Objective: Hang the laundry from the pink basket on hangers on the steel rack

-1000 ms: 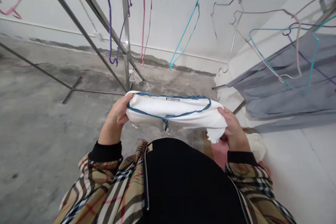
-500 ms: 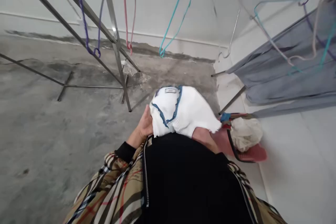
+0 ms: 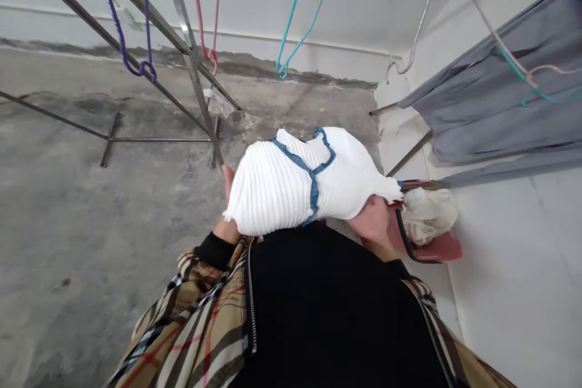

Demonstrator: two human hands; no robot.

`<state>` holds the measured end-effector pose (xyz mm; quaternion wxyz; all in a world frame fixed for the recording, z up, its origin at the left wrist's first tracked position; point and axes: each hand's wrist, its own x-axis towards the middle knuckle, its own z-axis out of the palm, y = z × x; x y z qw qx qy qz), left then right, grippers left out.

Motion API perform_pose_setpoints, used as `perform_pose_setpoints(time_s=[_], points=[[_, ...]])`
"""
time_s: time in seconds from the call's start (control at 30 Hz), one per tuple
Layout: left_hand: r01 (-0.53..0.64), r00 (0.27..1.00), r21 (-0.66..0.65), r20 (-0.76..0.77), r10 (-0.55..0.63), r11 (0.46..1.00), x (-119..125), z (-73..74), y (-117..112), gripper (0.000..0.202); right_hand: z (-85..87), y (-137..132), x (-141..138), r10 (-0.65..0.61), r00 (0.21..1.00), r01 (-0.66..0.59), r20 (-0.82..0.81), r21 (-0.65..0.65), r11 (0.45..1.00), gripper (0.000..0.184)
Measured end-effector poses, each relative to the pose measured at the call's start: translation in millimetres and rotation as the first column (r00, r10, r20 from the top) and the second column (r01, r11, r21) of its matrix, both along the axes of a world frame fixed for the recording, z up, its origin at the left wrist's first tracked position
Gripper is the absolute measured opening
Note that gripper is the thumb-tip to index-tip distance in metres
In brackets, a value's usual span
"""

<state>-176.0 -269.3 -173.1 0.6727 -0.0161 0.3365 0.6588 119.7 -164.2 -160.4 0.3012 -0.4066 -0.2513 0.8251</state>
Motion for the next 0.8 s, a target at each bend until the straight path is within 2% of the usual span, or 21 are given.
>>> perform_pose_setpoints(time_s=[0.07, 0.17, 0.27, 0.33, 0.4, 0.47, 0.5, 0.6, 0.67, 0.8], points=[[-0.045, 0.998, 0.012, 0.052, 0.045, 0.999, 15.0, -7.4, -1.4, 0.066, -3.7, -8.0, -5.7, 0.034, 0.996, -0.04, -0.077, -0.082, 0.996, 0.053], [0.017, 0.983, 0.001, 0.181, -0.017, 1.0, 20.5, -7.7, 0.0, 0.077, -9.0, -11.0, -10.8, 0.024, 0.986, -0.05, -0.167, -0.157, 0.986, 0.064], [0.008, 0.973, 0.032, 0.231, -0.016, 0.999, 4.9, 3.6, 3.9, 0.083, -7.2, -3.0, -12.7, -0.036, 0.99, 0.021, -0.138, -0.102, 0.995, 0.046], [-0.064, 0.974, 0.069, 0.224, 0.047, 0.996, -6.4, 10.0, 5.0, 0.081, -1.3, 3.1, -13.8, -0.097, 0.991, 0.094, -0.094, -0.039, 0.995, 0.032], [-0.148, 0.968, 0.089, 0.217, 0.126, 0.985, -9.5, 10.1, 3.4, 0.076, 5.3, 6.4, -15.5, -0.18, 0.982, 0.182, -0.063, 0.029, 0.983, 0.033], [-0.195, 0.958, 0.072, 0.229, 0.174, 0.978, -2.0, 3.1, -0.9, 0.073, 9.8, 6.8, -17.6, -0.236, 0.971, 0.239, -0.044, 0.076, 0.968, 0.036], [-0.183, 0.956, 0.051, 0.241, 0.166, 0.982, 4.5, -2.2, -3.8, 0.072, 10.8, 6.5, -18.4, -0.251, 0.968, 0.252, -0.028, 0.091, 0.963, 0.036], [-0.029, 0.96, 0.01, 0.28, 0.025, 1.0, 23.2, -17.9, -13.1, 0.076, 10.0, 6.2, -18.9, -0.275, 0.961, 0.269, 0.037, 0.119, 0.956, 0.034], [0.042, 0.961, 0.014, 0.273, -0.045, 0.999, 26.1, -24.0, -17.1, 0.078, 8.1, 7.6, -16.9, -0.297, 0.952, 0.286, 0.074, 0.132, 0.949, 0.035], [-0.042, 0.991, -0.01, 0.127, 0.043, 0.999, 10.9, -23.7, -12.8, 0.06, 4.4, 9.4, -11.4, -0.31, 0.945, 0.289, 0.109, 0.169, 0.942, 0.039]])
